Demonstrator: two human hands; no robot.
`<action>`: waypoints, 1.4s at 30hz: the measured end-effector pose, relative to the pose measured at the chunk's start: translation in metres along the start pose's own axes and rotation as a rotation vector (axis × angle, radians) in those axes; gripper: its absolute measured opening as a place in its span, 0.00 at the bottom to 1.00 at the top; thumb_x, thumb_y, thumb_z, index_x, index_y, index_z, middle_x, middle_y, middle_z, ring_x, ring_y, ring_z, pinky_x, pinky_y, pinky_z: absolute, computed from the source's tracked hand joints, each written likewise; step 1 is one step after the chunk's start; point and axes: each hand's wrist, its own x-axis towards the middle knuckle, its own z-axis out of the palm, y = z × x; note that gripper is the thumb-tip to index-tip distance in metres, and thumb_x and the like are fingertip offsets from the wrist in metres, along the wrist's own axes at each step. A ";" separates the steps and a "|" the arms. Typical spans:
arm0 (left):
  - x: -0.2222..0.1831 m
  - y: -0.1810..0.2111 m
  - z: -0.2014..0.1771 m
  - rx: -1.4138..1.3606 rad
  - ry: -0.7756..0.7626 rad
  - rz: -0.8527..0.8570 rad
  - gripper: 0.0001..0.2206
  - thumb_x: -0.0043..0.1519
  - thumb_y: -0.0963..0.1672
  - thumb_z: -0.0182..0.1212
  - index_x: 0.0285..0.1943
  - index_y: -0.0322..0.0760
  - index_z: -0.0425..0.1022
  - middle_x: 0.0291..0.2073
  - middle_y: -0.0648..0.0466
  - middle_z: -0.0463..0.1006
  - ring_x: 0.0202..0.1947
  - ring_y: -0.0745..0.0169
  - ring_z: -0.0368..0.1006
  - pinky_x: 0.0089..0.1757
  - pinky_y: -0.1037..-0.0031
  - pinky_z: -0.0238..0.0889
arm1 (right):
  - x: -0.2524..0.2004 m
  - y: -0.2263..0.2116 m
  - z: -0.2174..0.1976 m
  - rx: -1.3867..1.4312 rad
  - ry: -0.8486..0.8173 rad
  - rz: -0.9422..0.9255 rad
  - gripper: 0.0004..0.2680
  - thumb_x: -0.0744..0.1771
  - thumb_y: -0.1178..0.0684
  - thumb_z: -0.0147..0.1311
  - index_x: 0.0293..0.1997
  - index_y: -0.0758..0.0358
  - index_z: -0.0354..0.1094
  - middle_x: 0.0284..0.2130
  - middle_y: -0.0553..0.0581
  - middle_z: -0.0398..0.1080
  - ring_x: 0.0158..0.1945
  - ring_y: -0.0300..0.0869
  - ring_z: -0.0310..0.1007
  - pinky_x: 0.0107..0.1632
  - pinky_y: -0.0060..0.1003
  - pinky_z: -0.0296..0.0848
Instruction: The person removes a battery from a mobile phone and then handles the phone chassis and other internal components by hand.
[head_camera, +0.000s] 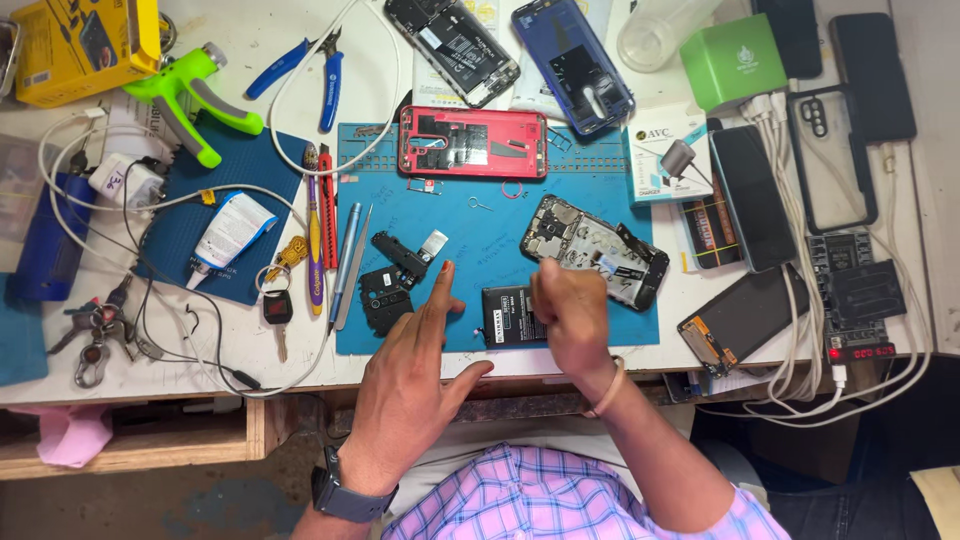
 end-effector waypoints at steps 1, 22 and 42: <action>0.002 0.001 0.001 0.004 -0.013 -0.022 0.48 0.50 0.44 0.75 0.78 0.32 0.45 0.52 0.45 0.76 0.48 0.43 0.73 0.47 0.59 0.67 | -0.001 0.001 -0.003 0.050 0.002 -0.024 0.21 0.74 0.49 0.39 0.19 0.64 0.47 0.15 0.49 0.46 0.20 0.35 0.41 0.25 0.38 0.43; 0.015 0.015 0.011 0.086 -0.107 0.091 0.38 0.51 0.45 0.74 0.73 0.41 0.61 0.55 0.51 0.76 0.40 0.47 0.72 0.39 0.61 0.69 | -0.042 0.019 -0.051 0.164 -0.045 0.054 0.19 0.73 0.50 0.43 0.21 0.64 0.48 0.18 0.48 0.48 0.23 0.35 0.42 0.29 0.36 0.45; 0.039 0.001 0.055 -1.031 0.042 -0.380 0.09 0.65 0.39 0.66 0.53 0.28 0.79 0.40 0.53 0.82 0.41 0.73 0.76 0.43 0.78 0.71 | -0.030 -0.013 -0.028 0.052 0.069 0.289 0.09 0.66 0.61 0.60 0.50 0.68 0.71 0.41 0.53 0.77 0.42 0.34 0.77 0.44 0.30 0.75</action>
